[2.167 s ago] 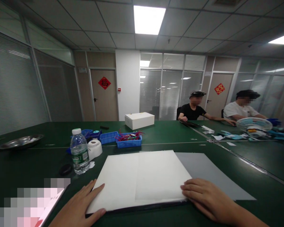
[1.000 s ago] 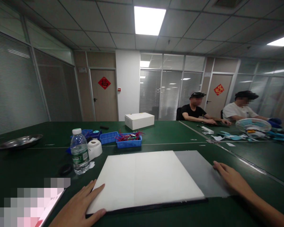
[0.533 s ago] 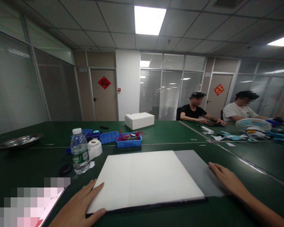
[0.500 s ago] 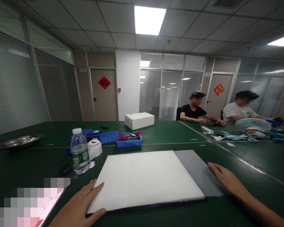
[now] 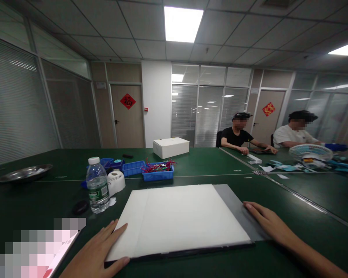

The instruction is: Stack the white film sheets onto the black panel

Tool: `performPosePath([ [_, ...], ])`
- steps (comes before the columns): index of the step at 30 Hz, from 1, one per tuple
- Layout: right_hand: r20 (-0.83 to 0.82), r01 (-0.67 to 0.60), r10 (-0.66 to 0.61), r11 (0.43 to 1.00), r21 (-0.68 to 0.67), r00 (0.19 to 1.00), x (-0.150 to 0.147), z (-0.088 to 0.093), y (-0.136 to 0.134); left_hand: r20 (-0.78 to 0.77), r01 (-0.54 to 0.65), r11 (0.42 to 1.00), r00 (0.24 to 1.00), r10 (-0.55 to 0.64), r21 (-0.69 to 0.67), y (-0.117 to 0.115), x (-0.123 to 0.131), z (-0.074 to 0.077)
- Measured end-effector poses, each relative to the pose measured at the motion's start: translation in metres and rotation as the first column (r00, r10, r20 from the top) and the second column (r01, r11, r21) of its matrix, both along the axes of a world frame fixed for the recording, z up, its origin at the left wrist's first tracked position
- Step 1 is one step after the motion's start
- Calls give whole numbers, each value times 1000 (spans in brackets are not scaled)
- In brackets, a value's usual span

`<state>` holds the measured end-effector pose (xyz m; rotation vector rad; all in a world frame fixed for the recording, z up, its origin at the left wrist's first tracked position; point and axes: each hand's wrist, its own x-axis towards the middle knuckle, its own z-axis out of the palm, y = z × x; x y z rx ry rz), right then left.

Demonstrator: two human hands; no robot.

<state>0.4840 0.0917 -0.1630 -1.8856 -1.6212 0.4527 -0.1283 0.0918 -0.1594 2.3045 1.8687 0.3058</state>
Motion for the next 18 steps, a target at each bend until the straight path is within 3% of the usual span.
performPosePath([
  [4, -4, -68, 68, 998, 19, 998, -7, 2, -2, -3, -1, 1000, 1000, 1, 1, -1, 1, 2],
  [12, 9, 31, -31, 999, 37, 999, -1, 1, 0, -28, -1, 1000, 1000, 1, -6, -2, 1, 4],
  [18, -7, -21, 21, 999, 36, 1000, -6, 3, -2, -50, -5, 1000, 999, 4, -9, -3, 1, 3],
])
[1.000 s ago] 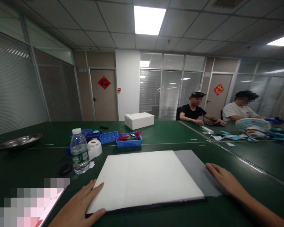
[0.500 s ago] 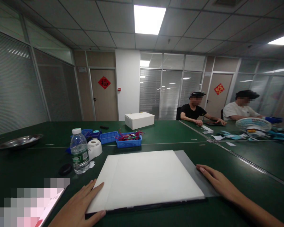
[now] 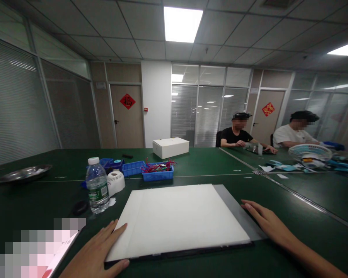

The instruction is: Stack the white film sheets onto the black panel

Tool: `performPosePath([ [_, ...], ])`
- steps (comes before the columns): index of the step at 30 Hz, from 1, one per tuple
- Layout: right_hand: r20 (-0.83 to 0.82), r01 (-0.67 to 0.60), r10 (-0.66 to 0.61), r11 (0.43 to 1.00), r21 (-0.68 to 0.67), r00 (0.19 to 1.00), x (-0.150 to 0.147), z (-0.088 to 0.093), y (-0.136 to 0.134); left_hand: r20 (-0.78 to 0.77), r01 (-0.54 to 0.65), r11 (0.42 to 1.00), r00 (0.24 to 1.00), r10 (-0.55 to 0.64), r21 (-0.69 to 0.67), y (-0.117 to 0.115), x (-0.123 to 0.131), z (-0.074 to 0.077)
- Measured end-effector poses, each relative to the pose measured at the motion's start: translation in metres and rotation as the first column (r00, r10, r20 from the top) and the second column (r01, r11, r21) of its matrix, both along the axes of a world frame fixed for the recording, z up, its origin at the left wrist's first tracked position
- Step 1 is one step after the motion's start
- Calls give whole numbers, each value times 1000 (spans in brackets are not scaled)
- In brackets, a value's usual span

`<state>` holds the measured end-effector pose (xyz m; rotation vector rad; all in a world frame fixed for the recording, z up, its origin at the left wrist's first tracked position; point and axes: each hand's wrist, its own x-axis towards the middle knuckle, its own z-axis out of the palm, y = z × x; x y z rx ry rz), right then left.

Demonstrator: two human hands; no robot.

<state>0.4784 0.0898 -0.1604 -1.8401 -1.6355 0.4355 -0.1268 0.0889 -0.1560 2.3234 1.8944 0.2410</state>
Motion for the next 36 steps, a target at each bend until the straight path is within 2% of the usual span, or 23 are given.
performPosePath([
  [9, -22, -73, 73, 997, 6, 997, -17, 7, -7, 9, 7, 1000, 1000, -7, 11, 1, -2, -3],
  [15, -31, -115, 115, 993, 15, 993, -32, 13, -12, -18, 4, 1000, 1000, -4, -2, 1, 1, 0],
  [25, -51, -187, 184, 981, -48, 982, -41, 8, -15, 11, 0, 1000, 1000, 0, 13, 2, -1, -2],
  [36, 162, -220, 210, 974, 49, 964, -40, -2, -19, 32, 19, 999, 999, -20, 51, 5, -5, -8],
])
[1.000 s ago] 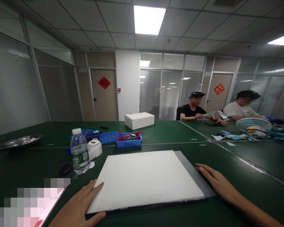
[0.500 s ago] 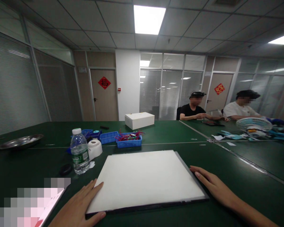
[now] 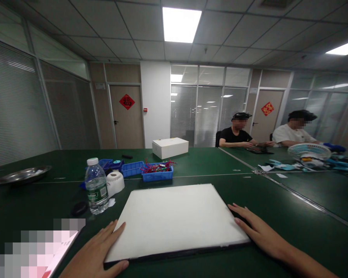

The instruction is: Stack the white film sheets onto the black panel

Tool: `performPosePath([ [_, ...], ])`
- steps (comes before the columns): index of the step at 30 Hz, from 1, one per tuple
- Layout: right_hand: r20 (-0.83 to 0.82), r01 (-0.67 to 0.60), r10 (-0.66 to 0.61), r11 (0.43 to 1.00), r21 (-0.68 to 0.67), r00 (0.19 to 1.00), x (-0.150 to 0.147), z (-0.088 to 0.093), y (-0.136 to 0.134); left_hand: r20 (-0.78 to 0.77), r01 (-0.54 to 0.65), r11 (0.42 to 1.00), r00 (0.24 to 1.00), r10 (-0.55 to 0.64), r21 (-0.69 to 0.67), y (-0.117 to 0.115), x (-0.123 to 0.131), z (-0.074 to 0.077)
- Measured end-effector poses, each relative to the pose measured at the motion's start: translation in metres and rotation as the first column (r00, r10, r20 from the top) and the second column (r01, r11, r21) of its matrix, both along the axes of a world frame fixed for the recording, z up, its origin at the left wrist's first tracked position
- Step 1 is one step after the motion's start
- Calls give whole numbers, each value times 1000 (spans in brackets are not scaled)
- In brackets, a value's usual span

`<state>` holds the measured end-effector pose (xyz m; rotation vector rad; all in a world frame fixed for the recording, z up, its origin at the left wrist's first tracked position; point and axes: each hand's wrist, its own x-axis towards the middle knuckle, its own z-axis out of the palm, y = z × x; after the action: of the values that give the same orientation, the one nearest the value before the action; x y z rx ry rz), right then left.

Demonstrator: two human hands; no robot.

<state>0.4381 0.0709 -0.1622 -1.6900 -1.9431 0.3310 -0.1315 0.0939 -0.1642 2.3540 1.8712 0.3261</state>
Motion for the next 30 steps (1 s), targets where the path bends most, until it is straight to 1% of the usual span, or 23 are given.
performPosePath([
  [3, -12, 63, -63, 998, -18, 998, -3, -1, 0, -21, 1, 1000, 1000, -1, -1, 0, 0, 0],
  [5, -102, 71, -75, 996, -51, 992, -8, 3, -1, -33, 1, 1000, 999, -2, -19, 1, 0, 0],
  [6, -189, 63, -76, 995, -72, 979, -11, 5, -2, -37, 5, 1000, 999, -6, -26, 1, 0, -1],
  [8, -391, 43, -87, 992, -121, 916, -15, 11, -2, -41, 8, 999, 999, -10, -34, 2, -1, -2],
  [10, -537, 28, -109, 987, -158, 836, -16, 15, -1, -44, 10, 999, 999, -11, -35, 3, -3, -3],
  [11, -577, 23, -119, 985, -171, 808, -15, 16, 0, -45, 10, 999, 999, -12, -34, 4, -4, -4],
  [14, -632, 10, -130, 982, -190, 764, -8, 15, 3, -39, 10, 999, 999, -11, -40, 4, -5, -7],
  [15, -671, -8, -129, 981, -196, 730, -6, 13, 4, -35, 6, 999, 999, -7, -43, 5, -5, -7],
  [16, -725, -34, -126, 979, -201, 677, -4, 12, 5, -30, 1, 999, 1000, -2, -44, 5, -6, -7],
  [17, -787, -66, -122, 977, -203, 605, -2, 11, 5, -24, -1, 999, 1000, 0, -44, 5, -6, -8],
  [19, -892, -123, -116, 975, -187, 436, -2, 11, 5, -8, 1, 999, 1000, -1, -32, 6, -7, -8],
  [20, -921, -135, -111, 976, -172, 373, -4, 12, 5, 1, 3, 1000, 1000, -3, -23, 6, -8, -8],
  [21, -932, -132, -99, 979, -154, 350, -6, 13, 5, 11, 4, 1000, 1000, -4, -14, 6, -9, -8],
  [22, -931, -120, -84, 984, -135, 356, -9, 16, 4, 21, 6, 1000, 1000, -6, -12, 7, -10, -8],
  [23, -918, -99, -66, 989, -113, 391, -11, 18, 3, 30, 6, 1000, 1000, -6, -12, 7, -11, -7],
  [24, -893, -72, -44, 994, -85, 448, -14, 20, 1, 35, 10, 1000, 999, -9, -13, 7, -12, -7],
  [26, -793, -9, -6, 1000, -14, 609, -17, 22, -2, 34, 21, 1000, 999, -20, -14, 7, -12, -5],
  [28, -638, 38, 13, 997, 67, 770, -18, 21, -5, 28, 28, 1000, 999, -27, -6, 5, -12, -3],
  [29, -557, 48, 18, 994, 102, 830, -17, 20, -5, 27, 30, 1000, 999, -30, 2, 5, -12, -2],
  [30, -488, 50, 22, 990, 134, 873, -16, 18, -6, 29, 33, 999, 999, -33, 9, 3, -11, 0],
])
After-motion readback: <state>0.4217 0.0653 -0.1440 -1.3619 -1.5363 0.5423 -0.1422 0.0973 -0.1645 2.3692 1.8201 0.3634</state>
